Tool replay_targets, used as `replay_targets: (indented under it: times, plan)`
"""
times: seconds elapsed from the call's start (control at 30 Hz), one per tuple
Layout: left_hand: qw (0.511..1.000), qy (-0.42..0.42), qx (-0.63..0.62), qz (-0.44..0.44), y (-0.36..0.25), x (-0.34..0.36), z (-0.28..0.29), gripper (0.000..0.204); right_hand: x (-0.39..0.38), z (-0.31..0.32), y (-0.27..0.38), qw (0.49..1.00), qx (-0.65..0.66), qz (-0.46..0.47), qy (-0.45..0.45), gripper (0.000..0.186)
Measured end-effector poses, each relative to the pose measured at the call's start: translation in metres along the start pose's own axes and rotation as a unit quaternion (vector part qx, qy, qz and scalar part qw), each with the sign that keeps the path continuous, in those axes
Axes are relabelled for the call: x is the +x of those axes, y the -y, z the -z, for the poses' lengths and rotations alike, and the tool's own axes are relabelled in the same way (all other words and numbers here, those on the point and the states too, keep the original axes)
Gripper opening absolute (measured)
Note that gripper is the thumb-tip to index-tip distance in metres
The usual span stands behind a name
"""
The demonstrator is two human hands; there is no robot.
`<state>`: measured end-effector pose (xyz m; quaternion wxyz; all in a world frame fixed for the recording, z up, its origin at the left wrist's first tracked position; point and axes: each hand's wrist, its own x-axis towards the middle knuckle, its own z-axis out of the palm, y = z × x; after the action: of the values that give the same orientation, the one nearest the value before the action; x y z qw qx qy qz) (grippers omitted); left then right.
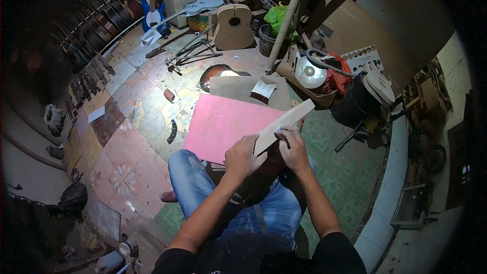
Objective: The person sands the edges and back of a guitar body with a sanding block and sandpaper by hand.
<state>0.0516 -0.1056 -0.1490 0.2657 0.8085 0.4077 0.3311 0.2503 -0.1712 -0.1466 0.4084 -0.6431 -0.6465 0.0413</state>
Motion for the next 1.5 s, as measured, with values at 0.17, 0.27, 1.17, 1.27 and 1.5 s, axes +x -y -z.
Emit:
replay_targets:
  times: [0.17, 0.27, 1.17, 1.27, 1.5]
  plan:
    - [1.000, -0.008, 0.009, -0.008, -0.002, -0.002, -0.004, 0.057, -0.004, -0.011, 0.005, 0.998, -0.050, 0.020, -0.017, 0.040]
    - [1.000, -0.017, 0.021, -0.007, 0.004, -0.005, -0.009, 0.059, -0.014, -0.016, 0.050, 0.995, -0.026, 0.097, -0.020, 0.033]
    - [0.999, -0.017, 0.035, -0.014, -0.001, -0.010, -0.010, 0.058, -0.014, -0.018, -0.006, 0.992, -0.052, 0.097, -0.063, 0.032]
    - [0.999, -0.003, 0.038, -0.013, -0.009, -0.007, -0.012, 0.060, -0.003, -0.016, -0.013, 0.993, -0.084, 0.027, -0.083, 0.032]
    - [0.999, -0.004, 0.053, -0.010, -0.007, -0.008, -0.017, 0.061, -0.003, -0.010, -0.031, 0.992, -0.081, -0.009, -0.100, 0.031]
